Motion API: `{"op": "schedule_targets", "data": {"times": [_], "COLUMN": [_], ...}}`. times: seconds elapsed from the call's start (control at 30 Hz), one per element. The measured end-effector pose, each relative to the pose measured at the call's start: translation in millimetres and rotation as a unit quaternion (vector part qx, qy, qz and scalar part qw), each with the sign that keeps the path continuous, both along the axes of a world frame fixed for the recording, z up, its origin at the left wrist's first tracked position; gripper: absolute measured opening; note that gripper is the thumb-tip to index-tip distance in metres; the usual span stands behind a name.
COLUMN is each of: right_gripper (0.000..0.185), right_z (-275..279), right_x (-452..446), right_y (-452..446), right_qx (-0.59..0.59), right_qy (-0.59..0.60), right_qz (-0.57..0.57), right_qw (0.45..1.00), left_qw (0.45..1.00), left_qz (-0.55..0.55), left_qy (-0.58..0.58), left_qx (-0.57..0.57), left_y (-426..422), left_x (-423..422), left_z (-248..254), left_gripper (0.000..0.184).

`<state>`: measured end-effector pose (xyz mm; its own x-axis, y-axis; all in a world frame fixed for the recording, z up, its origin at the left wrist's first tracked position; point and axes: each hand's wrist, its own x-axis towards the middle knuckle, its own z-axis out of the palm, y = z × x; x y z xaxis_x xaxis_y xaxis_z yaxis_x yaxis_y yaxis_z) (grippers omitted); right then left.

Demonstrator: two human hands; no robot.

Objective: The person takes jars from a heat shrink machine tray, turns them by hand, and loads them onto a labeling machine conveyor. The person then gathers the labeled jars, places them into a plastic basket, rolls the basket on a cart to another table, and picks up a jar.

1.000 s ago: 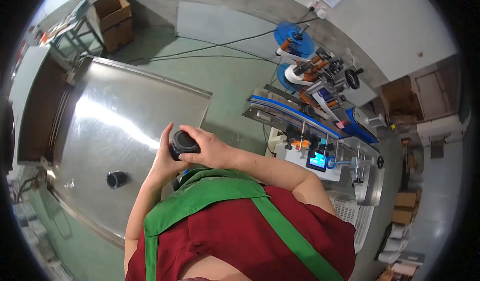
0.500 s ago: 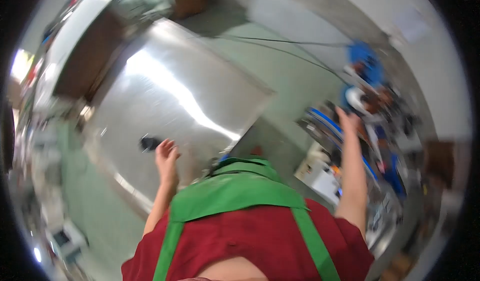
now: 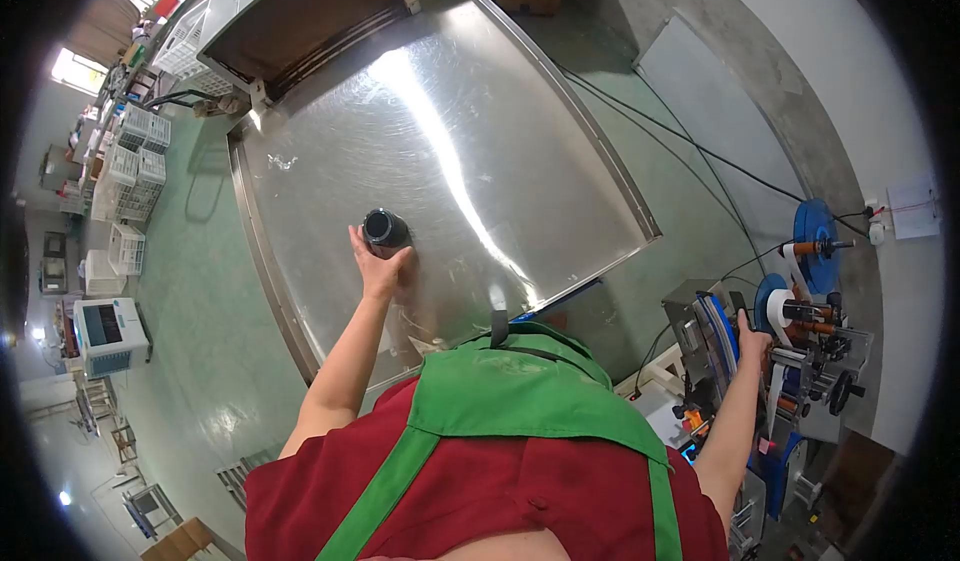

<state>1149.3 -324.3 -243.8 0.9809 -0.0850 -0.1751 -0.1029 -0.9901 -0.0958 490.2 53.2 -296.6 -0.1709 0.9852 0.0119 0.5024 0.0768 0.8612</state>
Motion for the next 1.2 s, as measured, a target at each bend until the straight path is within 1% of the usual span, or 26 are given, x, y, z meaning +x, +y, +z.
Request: {"op": "schedule_targets", "data": {"times": [0.1,0.13,0.17,0.23,0.27,0.3,0.33,0.37,0.4,0.43,0.47,0.53,0.6,0.67,0.7,0.73,0.77,0.8,0.83,0.93,1.1,1.2], "right_gripper": [0.093,0.070,0.065,0.056,0.050,0.045,0.043,0.044,0.049,0.056,0.069,0.085,0.097,0.099,0.099,0.094,0.091,0.088,0.085,0.077,0.077,0.078], "right_z": [37,22,25,38,56,80,100,114,126,140,156,185,198,201,201,198,198,198,198,197,193,191], "right_x": [-28,-25,-34,-93,-134,-179,-219,-251,-280,-306,-326,-354,-366,-365,-364,-361,-359,-359,-359,-360,-357,-355], "right_y": [7,2,8,43,68,97,123,138,156,172,184,205,219,222,221,219,215,212,208,199,189,185], "right_qx": [0.079,0.129,0.183,0.286,0.312,0.336,0.358,0.349,0.367,0.394,0.392,0.388,0.389,0.401,0.409,0.417,0.427,0.438,0.450,0.477,0.505,0.508], "right_qy": [-0.106,-0.180,-0.161,-0.123,-0.064,-0.006,0.078,0.153,0.118,0.165,0.207,0.206,0.203,0.212,0.218,0.226,0.234,0.242,0.252,0.247,0.229,0.226], "right_qz": [0.125,0.191,0.228,0.295,0.320,0.342,0.332,0.344,0.455,0.479,0.523,0.617,0.660,0.671,0.678,0.678,0.666,0.655,0.644,0.603,0.566,0.552], "right_qw": [0.983,0.956,0.943,0.903,0.893,0.878,0.869,0.858,0.803,0.767,0.728,0.653,0.610,0.586,0.571,0.562,0.565,0.566,0.566,0.589,0.610,0.621], "left_qw": [0.999,0.997,0.994,0.983,0.997,0.998,0.984,0.975,0.961,0.942,0.926,0.886,0.846,0.803,0.792,0.782,0.773,0.776,0.775,0.776,0.771,0.776], "left_qz": [0.015,0.021,0.034,0.055,0.026,-0.005,-0.039,-0.094,-0.150,-0.207,-0.258,-0.360,-0.441,-0.509,-0.518,-0.526,-0.532,-0.541,-0.546,-0.553,-0.554,-0.560], "left_qy": [0.047,0.063,0.101,0.176,0.066,-0.047,-0.159,-0.189,-0.219,-0.249,-0.253,-0.261,-0.270,-0.280,-0.285,-0.289,-0.290,-0.266,-0.261,-0.253,-0.265,-0.241], "left_qx": [-0.017,-0.028,-0.023,-0.010,-0.028,-0.046,-0.063,-0.070,-0.078,-0.088,-0.103,-0.129,-0.130,-0.136,-0.155,-0.171,-0.188,-0.188,-0.183,-0.169,-0.169,-0.160], "left_y": [7,11,14,17,17,15,14,9,0,-11,-22,-42,-56,-65,-69,-72,-74,-74,-76,-82,-91,-92], "left_x": [10,12,14,21,22,24,29,38,47,56,66,86,101,112,115,118,120,123,125,134,145,151], "left_z": [17,17,14,9,13,24,37,50,66,83,105,151,182,198,202,204,206,205,206,208,210,207], "left_gripper": [0.115,0.112,0.104,0.088,0.083,0.078,0.073,0.073,0.073,0.073,0.073,0.074,0.076,0.079,0.079,0.080,0.080,0.089,0.088,0.087,0.085,0.084]}}
